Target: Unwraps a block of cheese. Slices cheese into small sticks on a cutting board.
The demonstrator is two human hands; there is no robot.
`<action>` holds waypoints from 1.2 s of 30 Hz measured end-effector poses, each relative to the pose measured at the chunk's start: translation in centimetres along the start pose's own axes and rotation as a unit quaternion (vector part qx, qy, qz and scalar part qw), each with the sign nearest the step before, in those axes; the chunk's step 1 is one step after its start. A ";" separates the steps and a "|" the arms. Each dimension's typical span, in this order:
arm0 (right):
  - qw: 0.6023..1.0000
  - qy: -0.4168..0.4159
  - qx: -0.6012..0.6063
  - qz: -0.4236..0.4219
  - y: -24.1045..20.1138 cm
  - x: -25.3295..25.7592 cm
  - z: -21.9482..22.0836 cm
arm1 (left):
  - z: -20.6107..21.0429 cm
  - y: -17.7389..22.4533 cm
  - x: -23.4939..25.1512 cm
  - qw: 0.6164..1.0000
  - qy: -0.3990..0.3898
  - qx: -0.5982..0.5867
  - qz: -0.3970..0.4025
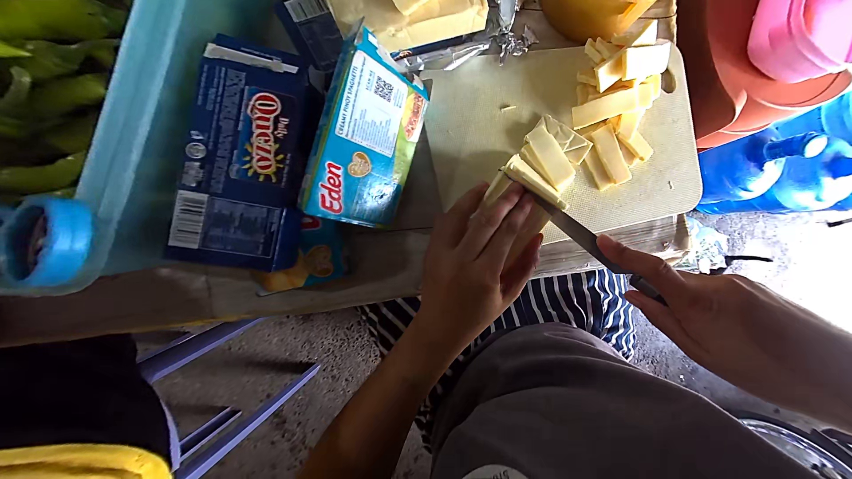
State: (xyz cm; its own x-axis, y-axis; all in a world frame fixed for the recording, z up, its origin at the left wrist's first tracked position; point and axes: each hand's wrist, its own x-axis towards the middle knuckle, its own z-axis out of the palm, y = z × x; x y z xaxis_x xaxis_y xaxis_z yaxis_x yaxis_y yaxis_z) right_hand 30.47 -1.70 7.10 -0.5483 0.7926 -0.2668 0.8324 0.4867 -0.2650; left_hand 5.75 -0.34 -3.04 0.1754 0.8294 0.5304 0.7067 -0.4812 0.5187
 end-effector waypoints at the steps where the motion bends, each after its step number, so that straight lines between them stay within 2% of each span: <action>1: 1.000 -0.005 -0.006 0.003 -0.1 0.1 0.2 | 0.0 0.0 0.0 1.000 0.000 -0.002 0.001; 4: 1.000 -0.012 0.011 0.015 0.0 0.5 0.6 | -0.1 -0.2 0.0 1.000 -0.001 -0.015 0.007; 6: 0.992 -0.067 0.103 0.040 0.8 0.8 -0.1 | -0.1 -0.4 -0.1 0.999 0.006 -0.023 0.022; 8: 0.956 -0.149 0.244 0.068 2.3 1.1 -1.4 | 0.0 -0.5 -0.2 0.999 0.023 -0.029 0.034; 9: 0.945 -0.153 0.280 0.074 2.5 1.1 -1.9 | 0.0 -0.5 -0.3 0.999 0.028 -0.024 0.033; 10: 0.951 -0.129 0.273 0.069 2.3 0.9 -2.2 | 0.1 -0.4 -0.3 0.999 0.028 -0.019 0.029; 13: 0.993 0.011 0.121 0.006 0.9 0.1 -1.6 | -0.1 -0.3 -0.3 1.000 0.015 -0.012 0.020; 15: 0.997 0.036 0.063 -0.015 0.4 -0.3 -1.2 | -0.1 -0.3 -0.3 1.000 0.013 -0.016 0.020; 22: 1.000 0.026 0.009 -0.010 -0.2 -0.7 -1.1 | -0.1 -0.2 -0.2 1.000 0.011 -0.011 0.017; 33: 1.000 -0.017 -0.004 0.010 -0.3 0.4 0.5 | -0.1 -0.2 -0.3 1.000 0.009 -0.009 0.016; 36: 0.998 -0.035 0.051 0.032 0.2 0.6 0.7 | -0.1 -0.3 -0.5 1.000 0.010 0.000 0.010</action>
State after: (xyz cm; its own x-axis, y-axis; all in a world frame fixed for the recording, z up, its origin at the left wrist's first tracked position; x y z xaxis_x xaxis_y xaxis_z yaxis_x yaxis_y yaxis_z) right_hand 30.23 -1.43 6.21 -0.5020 0.7911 -0.3495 0.8551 0.3933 -0.3379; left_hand 5.44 -0.61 -3.37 0.1757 0.8131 0.5550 0.7034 -0.4981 0.5071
